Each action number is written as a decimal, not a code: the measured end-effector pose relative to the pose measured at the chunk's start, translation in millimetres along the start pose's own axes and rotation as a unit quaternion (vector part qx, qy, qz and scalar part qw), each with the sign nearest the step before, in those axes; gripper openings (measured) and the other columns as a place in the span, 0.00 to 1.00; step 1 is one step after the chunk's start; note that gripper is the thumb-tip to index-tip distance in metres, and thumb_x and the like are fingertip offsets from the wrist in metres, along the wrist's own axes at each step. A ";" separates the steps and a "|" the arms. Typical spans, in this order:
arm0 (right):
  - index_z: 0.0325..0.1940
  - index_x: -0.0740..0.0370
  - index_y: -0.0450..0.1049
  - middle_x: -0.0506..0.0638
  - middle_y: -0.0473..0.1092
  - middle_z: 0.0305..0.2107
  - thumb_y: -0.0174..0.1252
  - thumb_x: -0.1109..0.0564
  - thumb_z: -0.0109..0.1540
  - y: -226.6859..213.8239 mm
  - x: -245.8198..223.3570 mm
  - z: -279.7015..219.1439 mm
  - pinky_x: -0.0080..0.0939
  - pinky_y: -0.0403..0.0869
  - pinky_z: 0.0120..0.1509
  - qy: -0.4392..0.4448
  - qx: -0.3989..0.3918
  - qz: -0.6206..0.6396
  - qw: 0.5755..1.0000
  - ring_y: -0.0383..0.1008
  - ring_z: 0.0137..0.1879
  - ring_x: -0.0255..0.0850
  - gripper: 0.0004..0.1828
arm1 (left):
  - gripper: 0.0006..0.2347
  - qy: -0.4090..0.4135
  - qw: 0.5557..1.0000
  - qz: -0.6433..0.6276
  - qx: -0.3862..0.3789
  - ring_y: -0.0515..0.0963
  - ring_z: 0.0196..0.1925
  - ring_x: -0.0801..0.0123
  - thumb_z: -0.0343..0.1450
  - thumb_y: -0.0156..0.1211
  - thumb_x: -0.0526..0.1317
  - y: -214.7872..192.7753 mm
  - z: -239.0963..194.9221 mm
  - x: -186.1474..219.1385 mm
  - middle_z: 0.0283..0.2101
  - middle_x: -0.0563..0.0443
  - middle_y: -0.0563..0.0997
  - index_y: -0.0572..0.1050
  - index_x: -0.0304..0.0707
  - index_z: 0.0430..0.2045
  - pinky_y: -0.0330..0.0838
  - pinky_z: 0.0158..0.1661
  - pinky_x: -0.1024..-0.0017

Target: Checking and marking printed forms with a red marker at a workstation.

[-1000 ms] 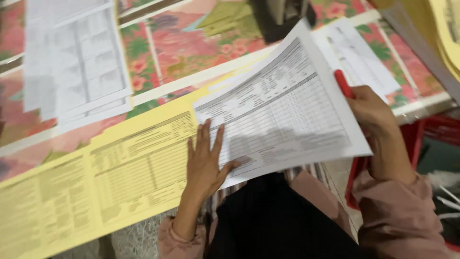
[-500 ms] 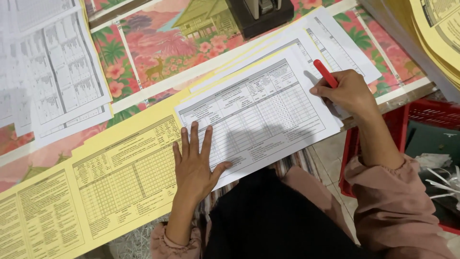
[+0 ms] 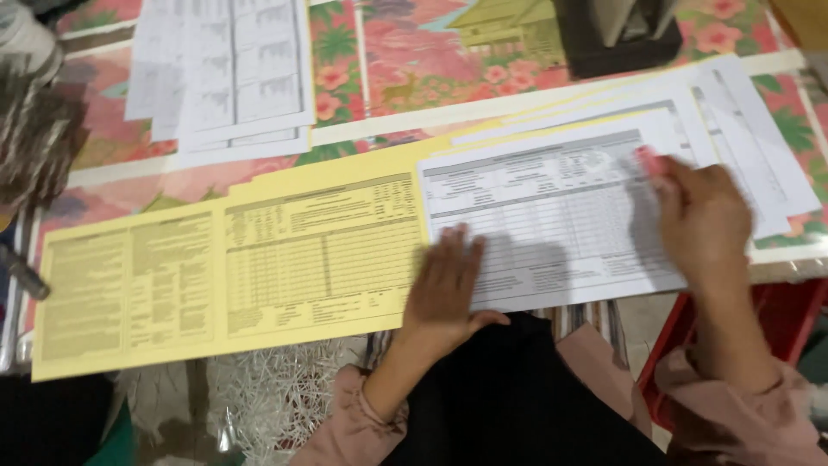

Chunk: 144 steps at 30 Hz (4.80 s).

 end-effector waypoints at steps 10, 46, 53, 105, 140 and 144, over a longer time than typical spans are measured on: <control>0.50 0.40 0.71 0.44 0.63 0.32 0.44 0.36 0.62 88.0 -245.4 0.4 0.30 0.58 0.26 0.012 -0.482 0.024 0.876 0.55 0.29 0.34 0.19 | 0.13 0.137 0.944 -0.062 0.294 0.73 0.58 0.57 0.75 0.42 0.34 -72.1 -56.1 59.3 0.54 0.41 0.74 0.70 0.30 0.51 0.67 0.57 0.66; 0.24 0.67 0.75 0.49 0.57 0.07 0.58 0.48 0.58 94.5 -198.1 4.4 0.29 0.54 0.13 0.101 -0.370 0.453 0.805 0.54 0.11 0.32 0.18 | 0.17 -0.016 0.961 0.111 0.251 0.54 0.68 0.49 0.72 0.38 0.46 -84.7 -134.3 -105.0 0.64 0.51 0.62 0.64 0.66 0.57 0.37 0.62 0.46; 0.27 0.64 0.77 0.52 0.67 0.14 0.64 0.58 0.54 131.6 -177.4 -6.0 0.35 0.63 0.28 0.097 -0.382 0.360 0.845 0.63 0.21 0.39 0.07 | 0.33 -0.067 0.997 0.012 0.035 0.57 0.64 0.43 0.61 0.41 0.68 -79.7 -123.2 -124.1 0.66 0.41 0.53 0.55 0.64 0.61 0.61 0.54 0.48; 0.28 0.67 0.75 0.60 0.67 0.16 0.59 0.64 0.54 114.4 -175.7 -12.0 0.41 0.67 0.29 0.028 -0.308 0.270 0.912 0.69 0.23 0.48 0.02 | 0.35 -0.250 0.968 -0.024 -0.003 0.31 0.70 0.44 0.65 0.35 0.68 -56.0 -113.4 -194.2 0.70 0.41 0.37 0.46 0.55 0.66 0.34 0.62 0.43; 0.40 0.54 0.74 0.54 0.68 0.20 0.55 0.40 0.55 134.6 -346.7 -28.3 0.46 0.70 0.33 0.086 -0.423 0.231 0.872 0.72 0.28 0.49 0.19 | 0.13 -0.102 0.891 0.117 0.426 0.78 0.47 0.59 0.73 0.43 0.44 -71.1 -182.3 -122.4 0.46 0.53 0.79 0.78 0.49 0.42 0.74 0.45 0.67; 0.50 0.44 0.70 0.53 0.61 0.25 0.51 0.44 0.57 162.7 -443.2 -68.9 0.49 0.70 0.35 -0.365 -0.305 0.201 0.856 0.67 0.30 0.52 0.17 | 0.10 -0.095 0.880 0.117 0.451 0.80 0.41 0.57 0.70 0.46 0.44 -55.5 -194.2 -123.2 0.39 0.52 0.80 0.78 0.48 0.31 0.75 0.44 0.62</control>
Point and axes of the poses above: each hand's wrist, its own z-axis towards the middle knuckle, its own y-axis out of the palm, x = y × z, the point moved 10 cm from there along z, towards the middle knuckle
